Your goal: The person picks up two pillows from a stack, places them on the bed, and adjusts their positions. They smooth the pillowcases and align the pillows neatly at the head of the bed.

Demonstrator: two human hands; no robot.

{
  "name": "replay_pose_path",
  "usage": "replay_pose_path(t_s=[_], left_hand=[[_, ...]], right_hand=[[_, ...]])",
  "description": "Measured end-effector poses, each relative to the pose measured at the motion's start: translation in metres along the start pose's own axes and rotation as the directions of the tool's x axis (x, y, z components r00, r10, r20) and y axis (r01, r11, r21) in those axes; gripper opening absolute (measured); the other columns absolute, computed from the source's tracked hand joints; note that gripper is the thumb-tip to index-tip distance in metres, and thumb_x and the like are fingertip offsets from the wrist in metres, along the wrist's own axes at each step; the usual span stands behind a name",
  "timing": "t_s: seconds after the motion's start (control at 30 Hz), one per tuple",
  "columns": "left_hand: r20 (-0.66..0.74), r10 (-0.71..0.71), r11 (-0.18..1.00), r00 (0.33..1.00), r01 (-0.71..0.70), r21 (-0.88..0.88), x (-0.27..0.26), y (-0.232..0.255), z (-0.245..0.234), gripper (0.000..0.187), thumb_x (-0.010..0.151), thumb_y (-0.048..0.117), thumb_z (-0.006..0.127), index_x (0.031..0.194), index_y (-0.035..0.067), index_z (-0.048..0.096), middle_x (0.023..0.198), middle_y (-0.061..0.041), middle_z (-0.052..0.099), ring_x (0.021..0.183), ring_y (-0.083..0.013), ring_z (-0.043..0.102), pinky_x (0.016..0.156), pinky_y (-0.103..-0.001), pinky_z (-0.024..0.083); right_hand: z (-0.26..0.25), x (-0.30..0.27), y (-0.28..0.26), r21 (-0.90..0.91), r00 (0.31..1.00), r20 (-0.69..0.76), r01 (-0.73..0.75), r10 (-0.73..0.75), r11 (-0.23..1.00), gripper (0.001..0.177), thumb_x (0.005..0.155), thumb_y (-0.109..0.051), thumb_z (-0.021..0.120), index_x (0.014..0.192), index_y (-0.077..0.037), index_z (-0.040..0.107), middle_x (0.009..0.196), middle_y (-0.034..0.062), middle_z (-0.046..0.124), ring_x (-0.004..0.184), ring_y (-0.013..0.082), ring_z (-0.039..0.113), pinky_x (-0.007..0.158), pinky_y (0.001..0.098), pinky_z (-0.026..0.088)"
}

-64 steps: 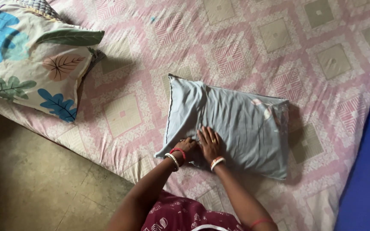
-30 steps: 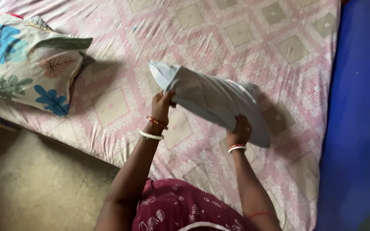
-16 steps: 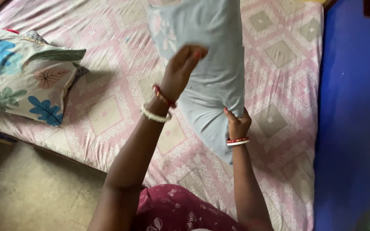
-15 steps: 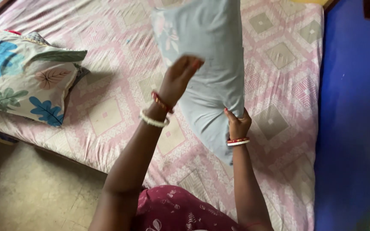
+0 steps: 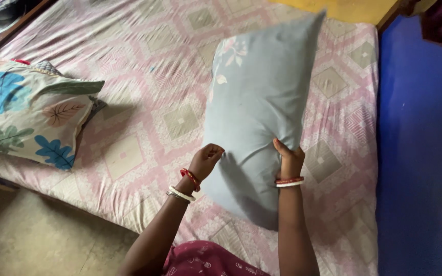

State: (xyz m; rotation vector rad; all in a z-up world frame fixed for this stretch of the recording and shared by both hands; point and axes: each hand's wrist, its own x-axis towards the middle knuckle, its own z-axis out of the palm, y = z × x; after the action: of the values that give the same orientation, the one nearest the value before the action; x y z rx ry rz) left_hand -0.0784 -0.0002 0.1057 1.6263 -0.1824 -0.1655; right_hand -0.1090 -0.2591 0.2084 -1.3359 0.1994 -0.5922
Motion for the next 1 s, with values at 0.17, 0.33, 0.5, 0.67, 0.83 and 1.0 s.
replay_pose_path(t_s=[0.17, 0.33, 0.5, 0.67, 0.83, 1.0], left_hand=[[0.001, -0.031, 0.998, 1.0, 0.031, 0.048, -0.004, -0.004, 0.01, 0.019, 0.099, 0.018, 0.066, 0.107, 0.001, 0.071, 0.095, -0.005, 0.076, 0.088, -0.0112, 0.07, 0.08, -0.027, 0.056], [0.01, -0.041, 0.994, 0.999, 0.04, 0.104, -0.014, -0.012, 0.007, 0.02, 0.097, 0.019, 0.068, 0.106, 0.002, 0.07, 0.096, -0.005, 0.076, 0.09, -0.011, 0.07, 0.08, -0.027, 0.056], [-0.021, -0.145, 0.979, 0.989, 0.146, 0.144, -0.025, -0.018, 0.002, 0.022, 0.096, 0.021, 0.068, 0.108, 0.003, 0.071, 0.097, -0.004, 0.075, 0.088, -0.0108, 0.067, 0.078, -0.028, 0.055], [-0.015, -0.152, 0.974, 0.988, 0.153, 0.165, -0.04, -0.038, 0.003, 0.023, 0.097, 0.023, 0.07, 0.107, 0.002, 0.07, 0.095, -0.007, 0.074, 0.085, -0.0128, 0.065, 0.076, -0.03, 0.054], [-0.039, -0.195, 0.96, 0.98, 0.199, 0.198, -0.053, -0.067, -0.016, 0.026, 0.095, 0.025, 0.07, 0.109, 0.003, 0.07, 0.097, -0.007, 0.076, 0.089, -0.0139, 0.069, 0.079, -0.029, 0.056], [-0.143, -0.262, 0.934, 0.954, 0.288, 0.212, -0.056, -0.12, -0.048, 0.033, 0.093, 0.026, 0.07, 0.117, 0.003, 0.07, 0.112, -0.012, 0.076, 0.107, -0.0218, 0.072, 0.09, -0.033, 0.057]], right_hand=[[-0.109, 0.036, 0.195, -0.222, 0.974, -0.022, -0.224, 0.225, 0.949, 0.043, 0.094, -0.026, 0.083, 0.106, 0.014, 0.07, 0.096, 0.0057, 0.069, 0.087, 0.016, 0.056, 0.08, 0.0334, 0.047], [-0.149, 0.016, 0.293, -0.56, 0.983, -0.063, -0.176, 0.17, 0.81, 0.058, 0.084, -0.026, 0.079, 0.13, 0.004, 0.061, 0.12, 0.0156, 0.07, 0.109, 0.0238, 0.068, 0.095, 0.0371, 0.053], [-0.069, -0.062, 0.221, -0.836, 0.938, 0.31, 0.347, -0.154, 0.425, 0.058, 0.094, -0.03, 0.071, 0.14, 0.002, 0.056, 0.139, 0.0241, 0.059, 0.132, 0.0419, 0.054, 0.113, 0.0491, 0.043], [-0.024, -0.126, 0.193, -0.748, 0.788, 0.615, 0.586, -0.007, 0.312, 0.067, 0.09, -0.034, 0.07, 0.147, -0.004, 0.049, 0.156, 0.0233, 0.041, 0.146, 0.0413, 0.034, 0.109, 0.0657, 0.027], [-0.056, -0.141, 0.185, -0.749, 0.742, 0.654, 0.608, 0.146, 0.262, 0.066, 0.092, -0.041, 0.068, 0.147, -0.011, 0.048, 0.155, 0.0158, 0.042, 0.144, 0.0372, 0.034, 0.111, 0.0676, 0.022], [-0.132, -0.13, 0.21, -0.963, 0.972, 0.12, 0.065, 0.201, 0.261, 0.062, 0.1, -0.053, 0.052, 0.141, -0.006, 0.056, 0.142, 0.0205, 0.06, 0.132, 0.0409, 0.056, 0.11, 0.05, 0.045]])
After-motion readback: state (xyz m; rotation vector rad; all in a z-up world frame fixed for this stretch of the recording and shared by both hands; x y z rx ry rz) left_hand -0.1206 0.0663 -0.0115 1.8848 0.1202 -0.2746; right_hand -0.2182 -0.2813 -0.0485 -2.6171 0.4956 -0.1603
